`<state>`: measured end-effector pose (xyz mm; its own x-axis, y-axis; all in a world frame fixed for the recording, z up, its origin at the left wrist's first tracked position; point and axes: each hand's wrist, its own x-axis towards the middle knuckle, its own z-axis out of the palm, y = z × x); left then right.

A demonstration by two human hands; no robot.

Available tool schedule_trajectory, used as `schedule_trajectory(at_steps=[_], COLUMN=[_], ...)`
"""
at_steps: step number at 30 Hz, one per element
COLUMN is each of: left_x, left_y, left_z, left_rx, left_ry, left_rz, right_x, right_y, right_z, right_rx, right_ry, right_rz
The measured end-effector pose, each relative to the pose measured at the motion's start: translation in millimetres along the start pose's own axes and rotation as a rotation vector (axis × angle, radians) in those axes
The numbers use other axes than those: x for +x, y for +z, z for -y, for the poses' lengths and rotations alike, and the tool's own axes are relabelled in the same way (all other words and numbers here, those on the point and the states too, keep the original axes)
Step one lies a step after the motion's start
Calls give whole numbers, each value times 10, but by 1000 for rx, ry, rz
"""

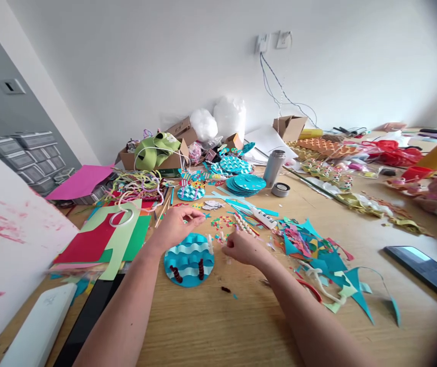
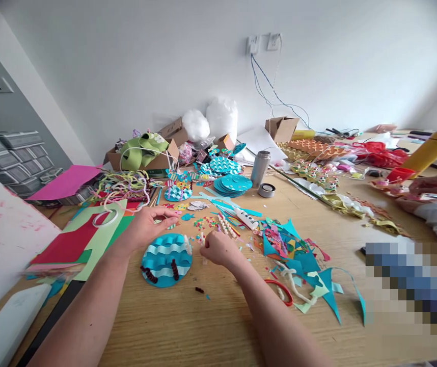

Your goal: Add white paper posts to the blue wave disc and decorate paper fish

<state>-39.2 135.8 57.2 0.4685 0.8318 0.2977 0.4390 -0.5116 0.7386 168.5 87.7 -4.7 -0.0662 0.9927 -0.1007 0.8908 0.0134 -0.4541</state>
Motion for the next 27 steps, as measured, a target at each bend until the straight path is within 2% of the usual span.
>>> schedule_trajectory(at_steps=[2,3,7,9,14,20,23,27], left_x=[1,2,7,11,22,36,34,28], left_y=[-26,-40,-105,-136,-160,-141,-144,-132], left_z=[29,37,42,43,83,68,46,66], left_rx=[-18,-30,-54,-34,-33,13,2,-69], left_ry=[-11,-16,-50,-63,-84,-90,-84,-70], left_rz=[11,17,14,-2,-17,13,11,0], right_x=[-1,5,67,95,101,96,93,61], right_y=[-35,-67,-224,-259,-164,-121,-191,-267], right_z=[-20,-38,-199,-305,-462,-460,-397,-239], right_rx=[-28,-17,-18,-92,-217,-254,-152,238], right_ry=[-2,18,178,220,190,184,177,96], right_rz=[86,80,-203,-275,-169,-92,-148,-235])
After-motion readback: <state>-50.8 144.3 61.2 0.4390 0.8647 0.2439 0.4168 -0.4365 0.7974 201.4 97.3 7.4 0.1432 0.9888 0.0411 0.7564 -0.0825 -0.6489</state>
